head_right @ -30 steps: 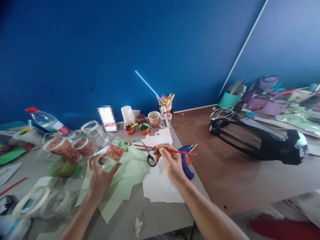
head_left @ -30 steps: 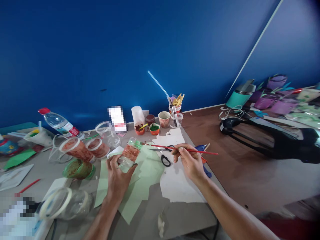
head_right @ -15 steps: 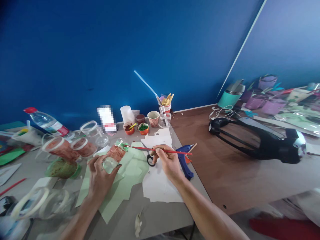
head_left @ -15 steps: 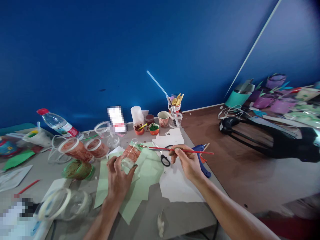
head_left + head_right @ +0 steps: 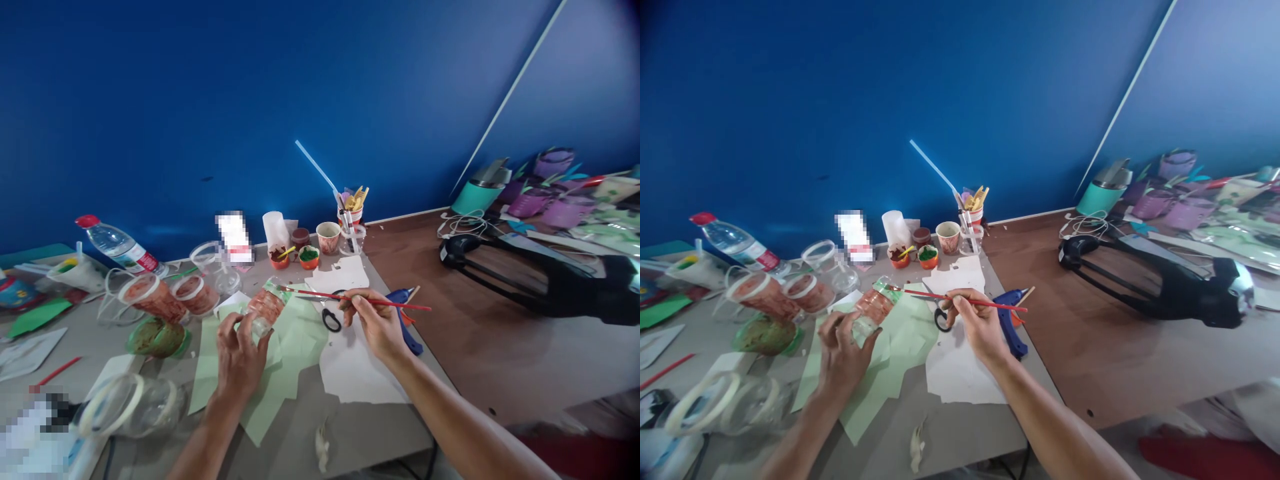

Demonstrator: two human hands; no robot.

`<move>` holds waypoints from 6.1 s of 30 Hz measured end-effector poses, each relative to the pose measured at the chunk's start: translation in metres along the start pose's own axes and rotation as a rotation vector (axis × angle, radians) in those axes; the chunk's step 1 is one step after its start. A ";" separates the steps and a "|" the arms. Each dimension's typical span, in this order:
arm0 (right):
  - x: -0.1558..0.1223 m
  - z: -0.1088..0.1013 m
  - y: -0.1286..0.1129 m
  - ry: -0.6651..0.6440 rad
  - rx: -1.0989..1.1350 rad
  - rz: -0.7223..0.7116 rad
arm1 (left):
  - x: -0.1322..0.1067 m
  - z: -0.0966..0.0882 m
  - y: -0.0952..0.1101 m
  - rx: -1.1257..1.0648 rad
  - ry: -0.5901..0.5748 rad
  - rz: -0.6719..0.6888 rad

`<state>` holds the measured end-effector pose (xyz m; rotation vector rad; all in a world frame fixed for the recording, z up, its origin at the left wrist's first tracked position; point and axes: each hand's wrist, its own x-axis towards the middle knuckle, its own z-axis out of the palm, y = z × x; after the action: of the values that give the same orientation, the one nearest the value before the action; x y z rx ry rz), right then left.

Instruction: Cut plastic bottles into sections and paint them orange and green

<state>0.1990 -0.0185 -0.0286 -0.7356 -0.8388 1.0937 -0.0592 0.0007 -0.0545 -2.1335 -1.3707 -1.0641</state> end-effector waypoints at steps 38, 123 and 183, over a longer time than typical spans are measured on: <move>0.000 0.003 -0.005 -0.013 0.002 -0.031 | 0.009 -0.006 0.004 0.070 0.106 0.149; 0.002 0.001 -0.011 0.054 -0.021 -0.055 | 0.005 -0.008 0.005 0.119 0.144 0.247; 0.005 -0.006 -0.009 0.079 -0.076 -0.127 | 0.011 -0.014 0.013 0.088 0.190 0.311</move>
<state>0.2092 -0.0168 -0.0225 -0.7737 -0.8520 0.9185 -0.0507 -0.0080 -0.0365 -2.0372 -0.9448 -1.0291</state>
